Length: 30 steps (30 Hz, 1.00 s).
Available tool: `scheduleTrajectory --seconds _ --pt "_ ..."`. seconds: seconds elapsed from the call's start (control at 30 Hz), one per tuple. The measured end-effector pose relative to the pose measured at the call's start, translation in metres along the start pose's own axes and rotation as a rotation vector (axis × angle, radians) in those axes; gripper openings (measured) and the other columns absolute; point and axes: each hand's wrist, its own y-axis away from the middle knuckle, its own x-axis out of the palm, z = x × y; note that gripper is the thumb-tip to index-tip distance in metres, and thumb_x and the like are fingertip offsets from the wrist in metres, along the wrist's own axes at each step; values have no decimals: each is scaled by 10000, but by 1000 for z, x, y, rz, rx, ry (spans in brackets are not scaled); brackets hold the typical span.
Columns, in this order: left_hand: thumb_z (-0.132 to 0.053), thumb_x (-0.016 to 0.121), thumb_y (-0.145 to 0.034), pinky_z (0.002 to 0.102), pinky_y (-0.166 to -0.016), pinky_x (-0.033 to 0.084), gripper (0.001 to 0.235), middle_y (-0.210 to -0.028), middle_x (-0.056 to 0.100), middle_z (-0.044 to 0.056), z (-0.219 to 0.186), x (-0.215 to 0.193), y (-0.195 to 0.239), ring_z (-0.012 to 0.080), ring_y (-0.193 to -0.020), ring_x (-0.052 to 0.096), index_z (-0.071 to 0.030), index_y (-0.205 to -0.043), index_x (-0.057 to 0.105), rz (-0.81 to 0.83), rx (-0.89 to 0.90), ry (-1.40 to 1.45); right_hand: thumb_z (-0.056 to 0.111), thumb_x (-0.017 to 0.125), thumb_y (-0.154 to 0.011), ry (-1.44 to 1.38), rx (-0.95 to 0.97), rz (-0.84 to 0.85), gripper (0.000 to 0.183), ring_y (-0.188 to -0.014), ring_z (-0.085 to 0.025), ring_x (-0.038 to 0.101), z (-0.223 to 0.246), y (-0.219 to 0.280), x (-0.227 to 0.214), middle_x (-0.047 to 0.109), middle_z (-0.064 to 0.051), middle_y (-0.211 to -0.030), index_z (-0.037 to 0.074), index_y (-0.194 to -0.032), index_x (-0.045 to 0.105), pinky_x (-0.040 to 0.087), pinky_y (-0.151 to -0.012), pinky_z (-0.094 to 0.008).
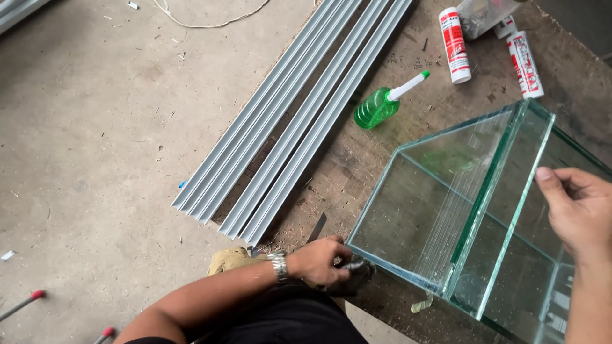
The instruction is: Cleaning the edges of a glass aquarium tank using a spray bottle and a cloth to prepare for assembly.
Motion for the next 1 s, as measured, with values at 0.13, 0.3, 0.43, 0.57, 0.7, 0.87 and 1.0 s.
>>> scheduleTrajectory --seconds 0.13,0.3,0.43,0.57,0.7,0.87,1.0 --pt "-202 545 -1075 308 -494 653 250 -998 763 229 -27 -18 33 307 -686 790 5 -1085 685 -272 -3 838 104 726 -1249 3 30 27 111 -879 -164 603 19 2 0 669 -97 -1012 2 -1207 712 523 -797 -291" --pt "-418 515 -1016 361 -979 520 532 -1324 691 126 -22 -9 -55 232 -1158 676 -1 -1330 619 -938 453 439 4 699 -1261 22 35 -21 159 -832 -104 516 43 2 5 594 -36 -910 -25 -1105 696 417 -741 -266" --pt "-242 656 -942 688 -1013 330 468 -1454 461 214 28 -8 -57 457 -1277 512 -49 -1334 486 -845 398 -156 233 712 -1192 142 150 14 217 -773 -68 454 33 -9 -8 544 38 -801 50 -1076 727 374 -711 -247" --pt "-320 707 -849 627 -1078 292 498 -1379 501 110 90 6 -78 315 -1288 429 -181 -1309 576 -654 79 -770 130 700 -1190 163 129 54 125 -770 -102 495 21 6 -6 595 -11 -856 29 -1128 738 391 -674 -272" --pt "-153 505 -950 666 -1114 276 330 -1260 579 128 101 -9 -89 312 -1247 489 -188 -1204 714 -511 120 -773 58 680 -1098 201 209 99 116 -851 -117 595 78 -1 -2 754 -59 -1119 15 -1153 773 475 -717 -279" --pt "-206 598 -934 552 -1064 311 435 -1492 463 137 77 -16 -54 281 -1326 420 -198 -1369 586 -427 -8 -782 51 714 -1065 251 224 93 135 -839 -181 631 68 -3 -4 741 -81 -985 6 -1172 783 501 -743 -324" --pt "-90 534 -945 455 -785 401 301 -1255 557 82 105 -8 -54 250 -987 490 -238 -1118 732 -525 133 -781 92 690 -1046 240 293 143 156 -855 -151 630 86 -7 -3 773 -25 -1071 83 -1161 794 475 -710 -311"
